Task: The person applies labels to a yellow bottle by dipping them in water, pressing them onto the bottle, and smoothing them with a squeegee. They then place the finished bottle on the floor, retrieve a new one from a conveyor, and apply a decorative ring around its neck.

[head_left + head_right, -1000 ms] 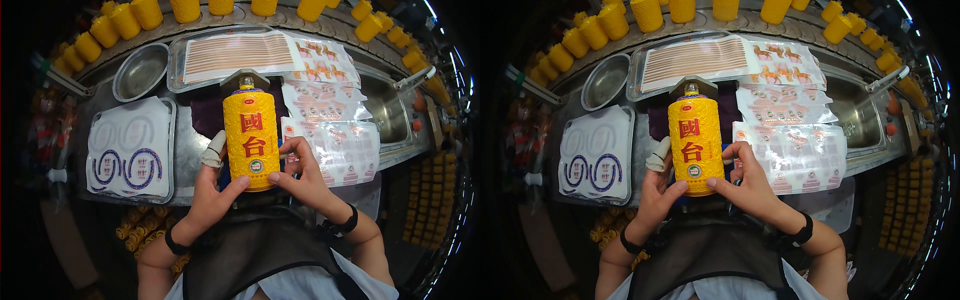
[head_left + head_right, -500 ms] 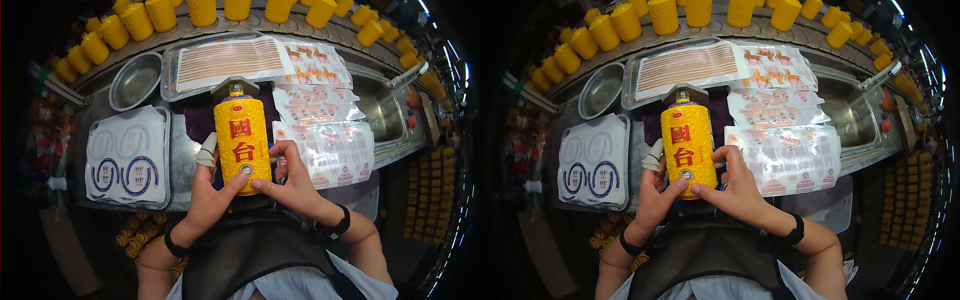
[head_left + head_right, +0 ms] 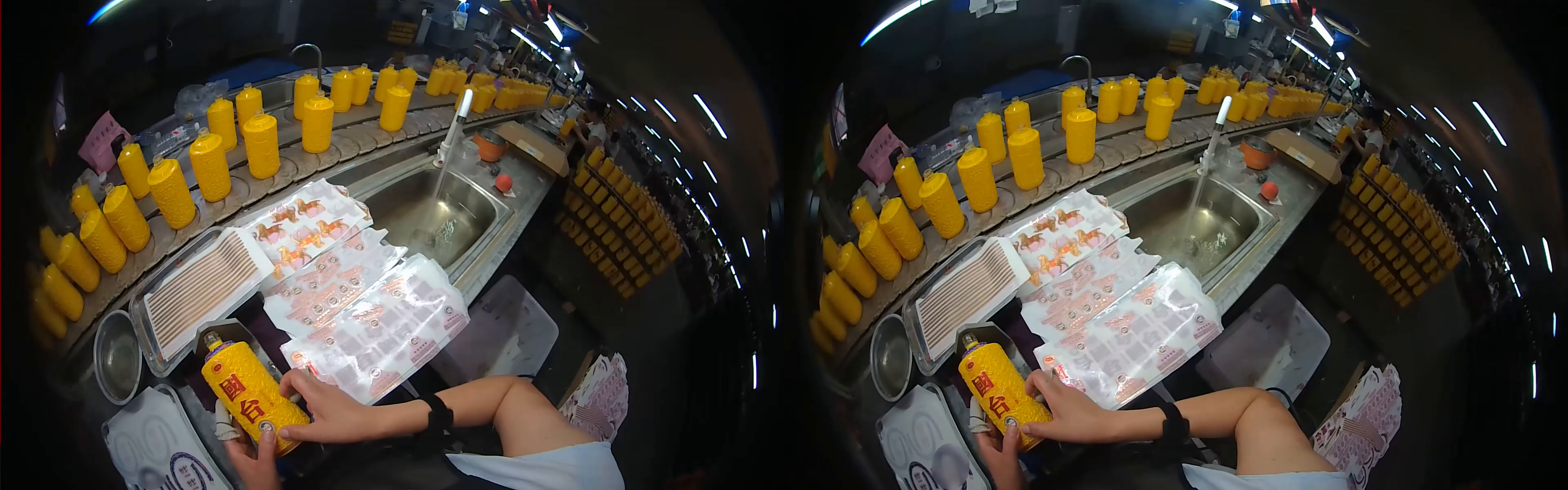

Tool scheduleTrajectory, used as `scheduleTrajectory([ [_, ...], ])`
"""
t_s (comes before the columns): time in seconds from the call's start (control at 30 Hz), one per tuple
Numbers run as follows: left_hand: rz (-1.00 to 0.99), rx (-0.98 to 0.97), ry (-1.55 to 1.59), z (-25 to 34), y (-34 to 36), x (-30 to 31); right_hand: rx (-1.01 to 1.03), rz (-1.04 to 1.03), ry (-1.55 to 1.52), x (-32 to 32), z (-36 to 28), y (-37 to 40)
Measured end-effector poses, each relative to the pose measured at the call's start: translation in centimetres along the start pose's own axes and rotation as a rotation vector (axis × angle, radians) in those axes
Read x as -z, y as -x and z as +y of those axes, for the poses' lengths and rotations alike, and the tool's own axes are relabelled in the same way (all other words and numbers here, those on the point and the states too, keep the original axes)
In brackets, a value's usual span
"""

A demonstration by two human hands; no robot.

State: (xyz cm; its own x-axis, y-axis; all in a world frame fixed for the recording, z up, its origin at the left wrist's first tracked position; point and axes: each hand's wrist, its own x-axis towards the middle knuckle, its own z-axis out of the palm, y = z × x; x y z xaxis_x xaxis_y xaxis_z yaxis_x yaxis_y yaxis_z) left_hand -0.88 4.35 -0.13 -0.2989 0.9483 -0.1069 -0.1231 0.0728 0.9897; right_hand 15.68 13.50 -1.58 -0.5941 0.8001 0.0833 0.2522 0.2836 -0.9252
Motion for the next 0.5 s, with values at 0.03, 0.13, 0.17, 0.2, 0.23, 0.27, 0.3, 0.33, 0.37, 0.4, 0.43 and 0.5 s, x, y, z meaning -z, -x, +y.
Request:
scheduleTrajectory([
  [0.03, 0.007, 0.002, -0.012, 0.1, 0.1, -0.1, -0.04, -0.025, -0.021, 0.1, 0.1, 0.2],
  [0.13, -0.003, -0.025, -0.045, 0.6, 0.1, -0.2, -0.101, -0.066, -0.067, 0.9, -1.3, 0.3],
  [0.17, -0.009, -0.037, -0.053, 0.7, 0.1, -0.3, -0.086, -0.059, -0.073, 0.7, -0.9, 0.3],
  [0.2, -0.014, -0.038, -0.052, 0.7, 0.1, -0.4, -0.07, -0.051, -0.077, 0.6, -0.6, 0.3],
  [0.23, -0.021, -0.04, -0.053, 0.7, 0.2, -0.4, -0.063, -0.052, -0.077, 0.6, -0.5, 0.4],
  [0.27, -0.029, -0.043, -0.057, 0.9, 0.2, -0.5, -0.054, -0.051, -0.079, 0.7, -0.4, 0.4],
  [0.3, -0.031, -0.045, -0.056, 1.1, 0.3, -0.7, -0.04, -0.048, -0.08, 0.8, -0.4, 0.4],
  [0.33, -0.035, -0.05, -0.056, 1.3, 0.5, -0.9, -0.032, -0.048, -0.087, 0.8, -0.3, 0.5],
  [0.37, -0.042, -0.059, -0.055, 1.4, 0.5, -0.9, -0.021, -0.046, -0.09, 0.8, -0.2, 0.5],
  [0.4, -0.033, -0.084, -0.096, 1.2, 0.5, -1.0, -0.011, -0.044, -0.091, 1.1, -0.3, 0.6],
  [0.43, -0.031, -0.084, -0.101, 1.0, 0.3, -0.9, -0.027, -0.062, -0.121, 1.5, -0.5, 0.5],
  [0.5, -0.023, -0.07, -0.107, 0.8, 0.3, -0.8, -0.068, -0.108, -0.184, 2.1, -0.9, 0.7],
])
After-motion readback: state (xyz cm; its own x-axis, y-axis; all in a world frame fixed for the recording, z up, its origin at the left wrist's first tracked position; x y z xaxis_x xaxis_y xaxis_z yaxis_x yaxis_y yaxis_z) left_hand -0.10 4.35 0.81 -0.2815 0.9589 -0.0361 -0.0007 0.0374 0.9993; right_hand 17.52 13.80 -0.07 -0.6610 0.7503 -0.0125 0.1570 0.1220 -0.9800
